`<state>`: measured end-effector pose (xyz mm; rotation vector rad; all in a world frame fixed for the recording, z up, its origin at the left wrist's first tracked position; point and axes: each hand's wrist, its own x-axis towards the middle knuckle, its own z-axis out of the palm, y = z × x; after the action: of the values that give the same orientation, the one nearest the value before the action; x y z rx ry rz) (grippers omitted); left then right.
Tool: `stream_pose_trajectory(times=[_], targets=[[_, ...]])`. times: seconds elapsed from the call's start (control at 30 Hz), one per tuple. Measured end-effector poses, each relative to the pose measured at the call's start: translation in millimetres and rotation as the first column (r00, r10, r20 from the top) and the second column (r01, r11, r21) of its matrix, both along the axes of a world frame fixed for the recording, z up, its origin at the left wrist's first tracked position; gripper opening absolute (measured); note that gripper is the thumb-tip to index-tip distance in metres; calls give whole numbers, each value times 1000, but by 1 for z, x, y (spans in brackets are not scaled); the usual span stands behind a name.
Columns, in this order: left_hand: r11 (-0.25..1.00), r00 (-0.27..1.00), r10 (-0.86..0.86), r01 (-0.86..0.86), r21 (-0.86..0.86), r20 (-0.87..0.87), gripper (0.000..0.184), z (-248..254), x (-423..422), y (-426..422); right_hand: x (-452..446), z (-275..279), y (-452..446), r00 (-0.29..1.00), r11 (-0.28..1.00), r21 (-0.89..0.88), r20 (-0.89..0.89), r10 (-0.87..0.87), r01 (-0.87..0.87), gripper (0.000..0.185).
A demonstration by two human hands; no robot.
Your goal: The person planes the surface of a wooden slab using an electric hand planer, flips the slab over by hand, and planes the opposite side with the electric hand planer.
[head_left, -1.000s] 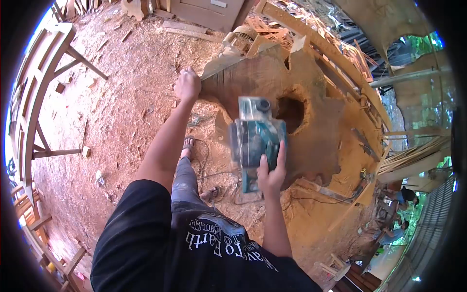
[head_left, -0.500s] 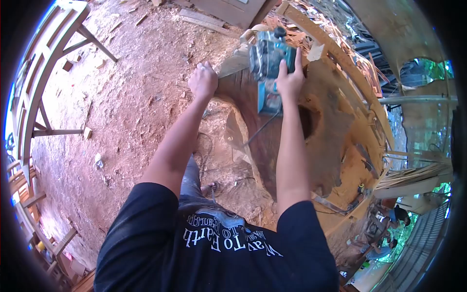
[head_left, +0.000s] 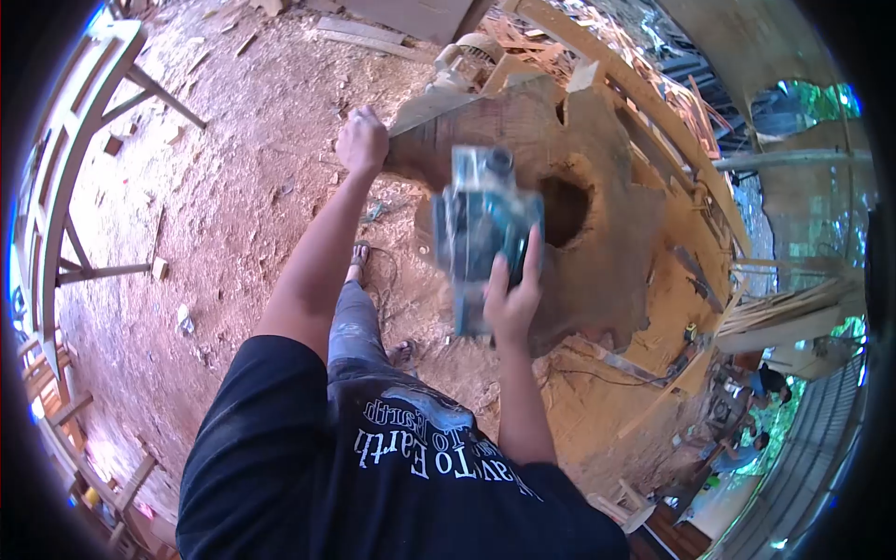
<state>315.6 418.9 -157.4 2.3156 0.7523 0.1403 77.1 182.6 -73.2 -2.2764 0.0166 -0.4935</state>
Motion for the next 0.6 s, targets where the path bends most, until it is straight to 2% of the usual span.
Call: stream_pose_trajectory(times=[0.1, 0.2, 0.33, 0.4, 0.43, 0.53, 0.57, 0.6], targets=[[1000, 1000, -12, 12, 11, -23, 56, 1, 0, -1, -78, 0, 4, 988, 989, 113, -129, -81, 95, 65], [999, 999, -32, 32, -1, -18, 57, -6, 1, 0, -98, 4, 11, 972, 975, 151, -192, -134, 164, 63], [997, 997, -78, 78, 14, -6, 57, -12, 3, 4, -47, 4, 19, 986, 985, 87, -93, -141, 149, 64], [996, 996, -92, 92, 7, 21, 57, -18, 2, 7, -14, 9, 30, 980, 974, 118, -68, -187, 194, 62], [992, 995, -95, 96, -82, 22, 56, -17, 0, 9, 2, 14, 38, 974, 964, 147, -70, -215, 223, 61], [969, 991, -119, 130, -208, 66, 53, -41, 6, 23, 58, 9, 45, 952, 943, 133, -43, -302, 305, 61], [924, 990, -134, 142, -355, 45, 50, -48, 9, 30, 81, 8, 45, 945, 934, 144, -36, -324, 326, 61], [912, 980, -194, 195, -360, 40, 49, -44, 6, 33, 103, 14, 49, 938, 924, 167, -36, -344, 345, 61]])
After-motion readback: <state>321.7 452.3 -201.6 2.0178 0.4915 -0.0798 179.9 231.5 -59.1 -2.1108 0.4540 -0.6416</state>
